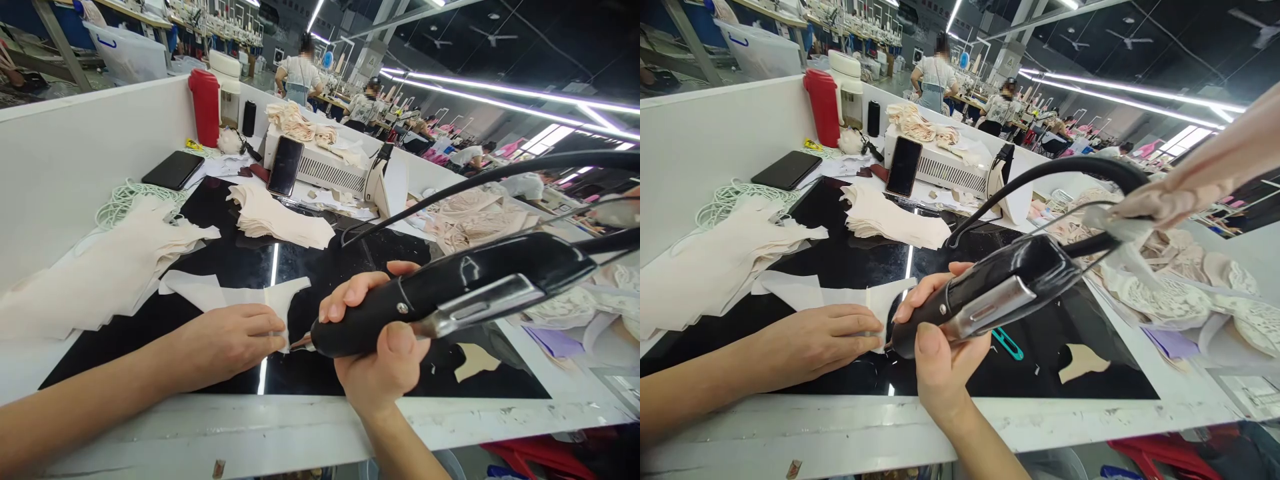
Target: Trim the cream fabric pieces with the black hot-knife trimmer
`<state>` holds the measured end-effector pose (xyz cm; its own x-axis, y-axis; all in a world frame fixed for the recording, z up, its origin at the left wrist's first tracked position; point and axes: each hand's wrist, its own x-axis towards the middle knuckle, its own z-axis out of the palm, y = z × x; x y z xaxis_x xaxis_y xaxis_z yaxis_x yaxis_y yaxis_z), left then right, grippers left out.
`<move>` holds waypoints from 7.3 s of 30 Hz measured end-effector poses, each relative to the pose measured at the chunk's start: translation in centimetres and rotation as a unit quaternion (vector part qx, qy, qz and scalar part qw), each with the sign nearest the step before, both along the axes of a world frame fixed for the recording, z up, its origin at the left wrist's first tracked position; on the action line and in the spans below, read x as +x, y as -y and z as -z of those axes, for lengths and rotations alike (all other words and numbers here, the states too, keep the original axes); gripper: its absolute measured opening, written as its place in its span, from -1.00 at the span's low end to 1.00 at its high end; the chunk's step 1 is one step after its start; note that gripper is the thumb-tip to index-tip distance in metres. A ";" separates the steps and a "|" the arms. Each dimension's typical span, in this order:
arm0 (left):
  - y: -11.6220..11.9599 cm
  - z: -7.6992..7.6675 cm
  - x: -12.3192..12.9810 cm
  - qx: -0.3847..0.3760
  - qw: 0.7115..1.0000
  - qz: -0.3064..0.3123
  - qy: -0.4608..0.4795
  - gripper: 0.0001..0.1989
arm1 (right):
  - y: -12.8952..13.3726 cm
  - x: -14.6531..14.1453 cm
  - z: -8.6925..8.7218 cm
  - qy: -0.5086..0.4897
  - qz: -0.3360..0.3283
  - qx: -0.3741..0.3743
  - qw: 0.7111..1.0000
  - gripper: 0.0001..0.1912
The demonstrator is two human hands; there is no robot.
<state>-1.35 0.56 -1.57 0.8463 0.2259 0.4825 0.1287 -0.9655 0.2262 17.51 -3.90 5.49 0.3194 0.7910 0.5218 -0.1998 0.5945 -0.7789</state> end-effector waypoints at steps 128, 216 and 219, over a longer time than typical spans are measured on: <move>0.5 -0.2 3.1 0.147 0.981 -0.088 -0.095 -0.59 | -1.2 3.1 0.8 -0.033 0.024 -0.007 0.999 -0.66; 1.8 0.0 1.2 0.022 0.998 -0.063 -0.012 -0.70 | -1.5 1.0 0.7 -0.033 0.001 -0.014 0.999 -0.59; 1.8 -0.1 1.2 0.029 0.997 -0.066 -0.013 -0.69 | -1.4 0.9 0.9 -0.033 -0.004 -0.010 0.999 -0.60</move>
<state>-0.20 -1.23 -1.46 0.8237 0.3082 0.4760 0.2608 -0.9512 0.1646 18.42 -2.51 4.62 0.3462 0.8040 0.4835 -0.2566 0.5768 -0.7755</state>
